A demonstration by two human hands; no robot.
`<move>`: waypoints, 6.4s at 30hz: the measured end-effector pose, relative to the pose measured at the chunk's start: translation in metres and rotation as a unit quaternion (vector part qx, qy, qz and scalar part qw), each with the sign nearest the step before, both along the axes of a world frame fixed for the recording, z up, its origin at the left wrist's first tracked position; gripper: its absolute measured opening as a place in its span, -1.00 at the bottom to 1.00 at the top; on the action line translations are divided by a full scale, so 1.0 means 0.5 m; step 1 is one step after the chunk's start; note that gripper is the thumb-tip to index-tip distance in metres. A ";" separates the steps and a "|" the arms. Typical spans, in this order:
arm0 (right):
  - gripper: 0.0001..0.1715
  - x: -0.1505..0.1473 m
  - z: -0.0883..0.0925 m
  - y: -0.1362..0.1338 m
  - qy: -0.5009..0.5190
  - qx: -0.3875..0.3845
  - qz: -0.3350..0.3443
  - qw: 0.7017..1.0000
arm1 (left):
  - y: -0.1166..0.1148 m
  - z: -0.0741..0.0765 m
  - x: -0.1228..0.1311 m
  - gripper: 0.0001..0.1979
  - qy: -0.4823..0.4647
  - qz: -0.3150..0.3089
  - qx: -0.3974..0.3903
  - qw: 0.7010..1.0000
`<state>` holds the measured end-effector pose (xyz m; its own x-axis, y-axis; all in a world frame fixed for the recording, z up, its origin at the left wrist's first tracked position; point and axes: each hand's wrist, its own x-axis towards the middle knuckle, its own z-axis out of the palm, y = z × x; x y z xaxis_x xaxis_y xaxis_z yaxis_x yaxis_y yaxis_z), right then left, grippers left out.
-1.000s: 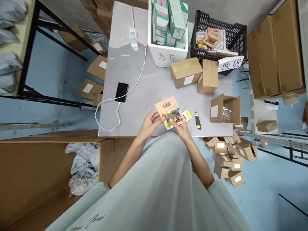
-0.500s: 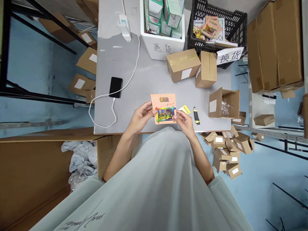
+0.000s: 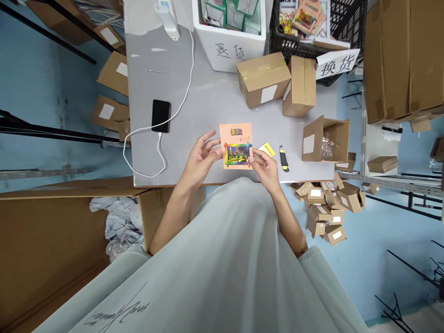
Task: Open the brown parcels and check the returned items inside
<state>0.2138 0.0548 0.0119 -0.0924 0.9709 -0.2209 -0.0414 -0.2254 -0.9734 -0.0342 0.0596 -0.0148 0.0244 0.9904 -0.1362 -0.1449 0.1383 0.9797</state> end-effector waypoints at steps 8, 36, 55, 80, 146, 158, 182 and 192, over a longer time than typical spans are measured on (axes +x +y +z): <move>-0.26 -0.037 0.026 -0.026 0.012 0.009 0.035 0.999 | -0.023 0.039 0.035 -0.37 0.000 -0.035 0.000 0.999; 0.05 -0.054 0.026 -0.051 -0.118 0.152 0.112 0.975 | -0.004 0.046 0.069 -0.24 -0.322 0.026 -0.179 0.929; 0.07 -0.034 0.017 -0.057 -0.109 0.112 0.121 0.980 | -0.011 0.050 0.073 -0.21 -0.248 0.047 -0.122 0.960; 0.00 -0.019 0.023 -0.076 -0.109 0.150 0.120 0.975 | -0.040 0.048 0.098 -0.26 -0.245 0.059 -0.151 0.956; -0.54 -0.029 0.022 -0.085 -0.153 0.168 0.014 0.974 | -0.046 0.025 0.081 -0.06 -0.320 -0.033 -0.209 0.924; -0.52 -0.030 0.023 -0.083 -0.159 0.175 0.016 0.971 | -0.043 0.027 0.074 -0.14 -0.290 -0.023 -0.205 0.934; -0.44 -0.022 -0.002 -0.073 -0.247 0.180 0.116 0.945 | -0.024 0.046 0.095 -0.18 -0.307 -0.007 -0.231 0.923; -0.03 0.003 -0.053 -0.046 -0.030 0.020 0.033 0.999 | -0.003 0.025 0.101 -0.58 -0.197 0.079 -0.177 0.961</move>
<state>0.2152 0.0320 -0.0145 -0.1438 0.9715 -0.1885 0.0316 -0.1859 -0.9821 0.0165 0.0580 -0.0025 -0.0044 0.8788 -0.4772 -0.5420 0.3990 0.7397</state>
